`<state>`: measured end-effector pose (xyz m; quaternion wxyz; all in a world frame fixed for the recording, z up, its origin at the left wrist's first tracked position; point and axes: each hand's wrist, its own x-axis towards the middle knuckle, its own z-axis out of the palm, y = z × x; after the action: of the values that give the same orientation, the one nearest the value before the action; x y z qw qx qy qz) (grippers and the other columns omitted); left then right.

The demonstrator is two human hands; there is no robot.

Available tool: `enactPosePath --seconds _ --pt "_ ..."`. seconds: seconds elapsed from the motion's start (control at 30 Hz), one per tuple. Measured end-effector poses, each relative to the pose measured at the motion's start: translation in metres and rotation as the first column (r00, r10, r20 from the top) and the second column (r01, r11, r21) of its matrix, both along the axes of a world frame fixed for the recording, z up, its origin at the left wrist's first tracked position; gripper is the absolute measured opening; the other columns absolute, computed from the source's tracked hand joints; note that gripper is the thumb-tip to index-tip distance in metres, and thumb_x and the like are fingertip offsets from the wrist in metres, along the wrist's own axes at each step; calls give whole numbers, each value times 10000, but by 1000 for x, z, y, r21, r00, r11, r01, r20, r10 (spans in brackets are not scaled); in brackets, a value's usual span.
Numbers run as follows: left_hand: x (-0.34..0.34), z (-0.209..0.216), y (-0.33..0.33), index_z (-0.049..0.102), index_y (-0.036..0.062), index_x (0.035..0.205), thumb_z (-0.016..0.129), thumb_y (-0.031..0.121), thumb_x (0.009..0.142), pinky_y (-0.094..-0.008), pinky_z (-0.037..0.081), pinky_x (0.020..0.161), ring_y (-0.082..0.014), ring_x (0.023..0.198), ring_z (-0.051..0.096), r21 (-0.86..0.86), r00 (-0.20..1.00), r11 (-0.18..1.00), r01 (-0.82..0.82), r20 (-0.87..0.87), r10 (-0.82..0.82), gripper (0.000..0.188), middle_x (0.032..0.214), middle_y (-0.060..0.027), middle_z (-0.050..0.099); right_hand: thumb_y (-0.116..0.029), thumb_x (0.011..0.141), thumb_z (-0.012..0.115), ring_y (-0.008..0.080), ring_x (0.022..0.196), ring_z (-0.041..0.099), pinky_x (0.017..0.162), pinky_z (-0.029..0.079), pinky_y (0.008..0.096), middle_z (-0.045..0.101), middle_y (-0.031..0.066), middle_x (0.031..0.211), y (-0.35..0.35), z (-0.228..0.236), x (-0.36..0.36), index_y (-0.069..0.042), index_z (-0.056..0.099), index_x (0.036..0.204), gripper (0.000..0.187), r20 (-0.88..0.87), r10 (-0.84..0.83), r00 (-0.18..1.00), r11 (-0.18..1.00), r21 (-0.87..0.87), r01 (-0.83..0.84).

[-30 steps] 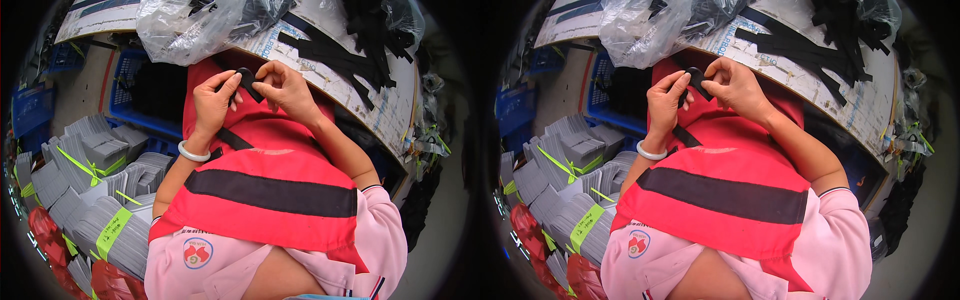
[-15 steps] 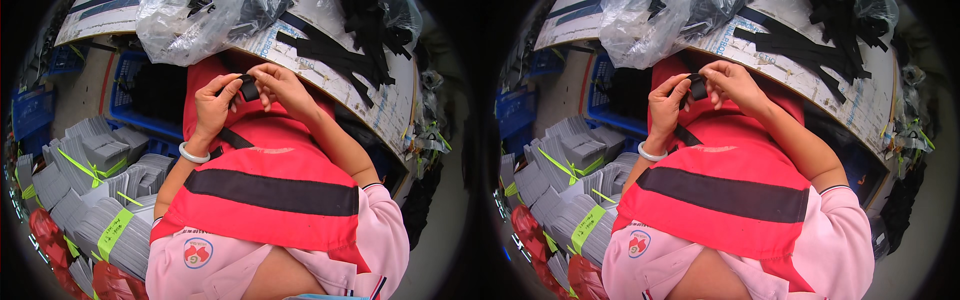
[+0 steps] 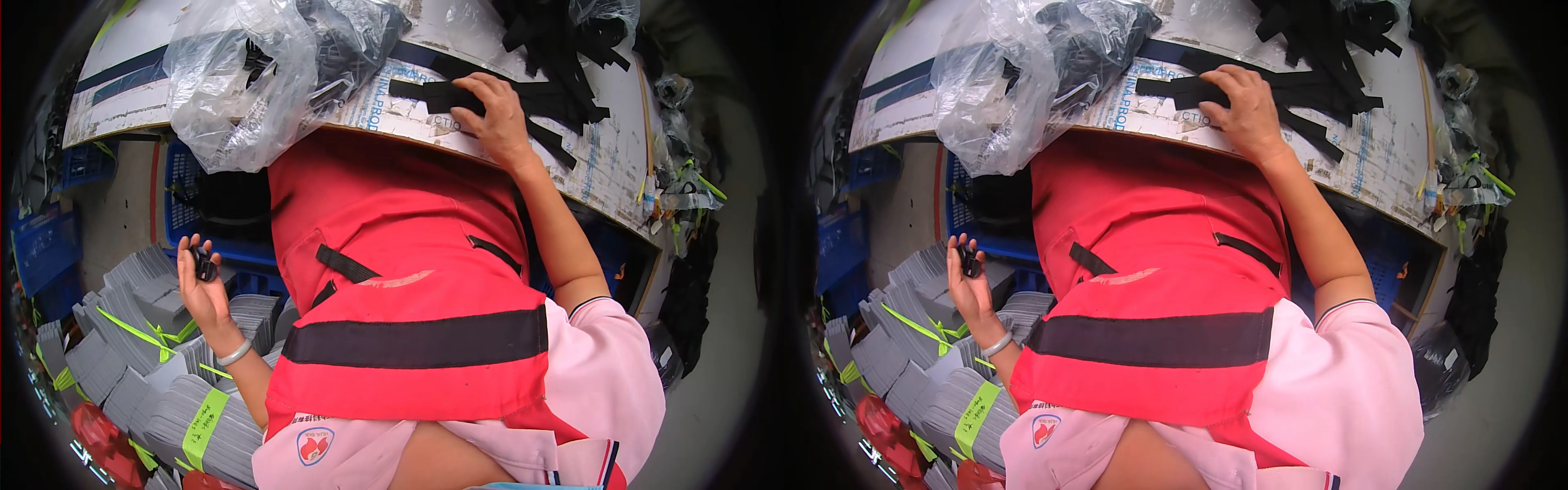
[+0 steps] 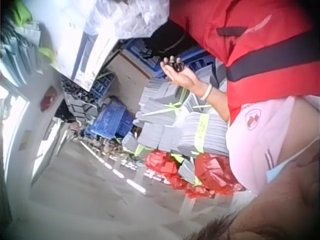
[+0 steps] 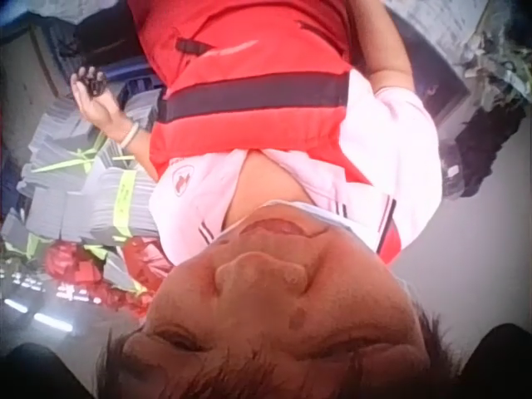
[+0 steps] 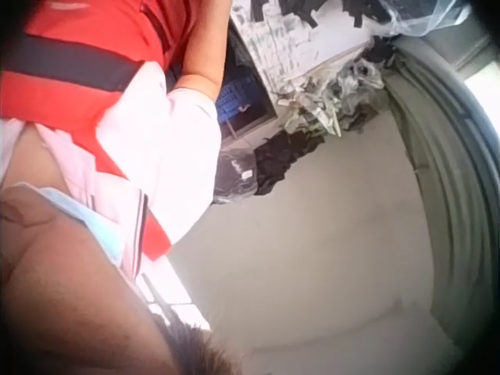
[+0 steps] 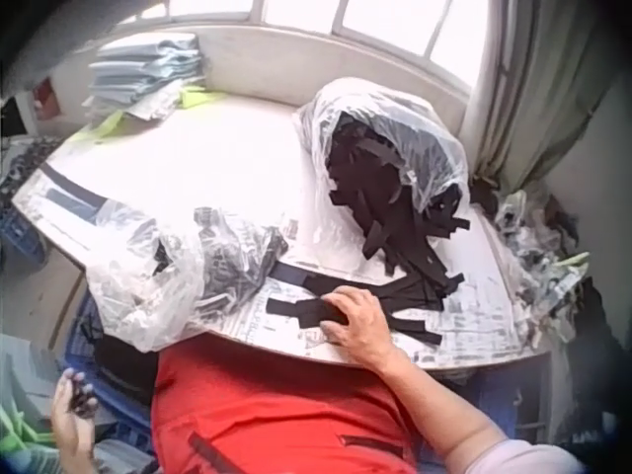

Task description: Thread black straps through plastic buckles at a manufacturing workstation.

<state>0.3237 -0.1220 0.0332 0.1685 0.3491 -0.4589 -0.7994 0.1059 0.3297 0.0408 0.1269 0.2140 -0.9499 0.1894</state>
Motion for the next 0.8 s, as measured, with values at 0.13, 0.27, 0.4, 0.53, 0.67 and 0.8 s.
enactPosePath --seconds 0.13,0.27,0.4,0.53,0.67,0.8 --pt "-25 -12 54 446 14 1352 511 64 981 -247 534 681 -176 906 631 82 927 925 371 -83 -365 380 1158 -150 601 -197 788 730 281 1083 566 926 453 376 640 79 1130 20 -20 -17 -118 696 1062 287 14 -1 1000 999 -40 1" --pt "-67 -10 132 479 29 1256 544 110 982 -202 477 484 -148 678 635 71 843 841 536 -100 -529 293 961 -140 647 -122 804 711 257 997 597 873 471 356 659 53 1059 17 -15 -23 -125 711 1027 224 -79 76 994 994 -76 -82" --pt "-88 -9 157 550 17 1081 556 158 986 -198 469 458 -143 608 636 83 764 761 643 -136 -631 170 826 -115 659 -18 823 677 200 808 616 715 493 285 666 68 925 -16 59 -5 -99 697 1056 247 -144 197 970 965 -146 -218" --pt "-94 -6 161 587 15 1048 528 255 1002 -212 462 472 -139 609 625 168 732 714 680 -205 -650 251 856 -105 659 28 878 630 108 711 587 622 463 211 635 71 840 -66 106 46 -47 675 1081 221 287 414 864 842 -482 -244" --pt "-94 0 160 589 17 1081 537 249 996 -203 436 460 -134 592 601 377 723 621 687 -271 -635 252 891 -105 654 -116 927 637 71 588 553 524 436 195 617 8 780 -85 63 51 -6 635 1015 141 671 508 540 748 -654 109" --pt "-88 -6 156 576 61 1187 526 231 999 -204 391 445 -126 544 544 515 710 500 697 -396 -582 258 855 -83 626 -225 949 615 31 438 448 395 326 182 558 -37 637 -93 54 49 -49 620 940 177 843 518 141 724 -521 453"
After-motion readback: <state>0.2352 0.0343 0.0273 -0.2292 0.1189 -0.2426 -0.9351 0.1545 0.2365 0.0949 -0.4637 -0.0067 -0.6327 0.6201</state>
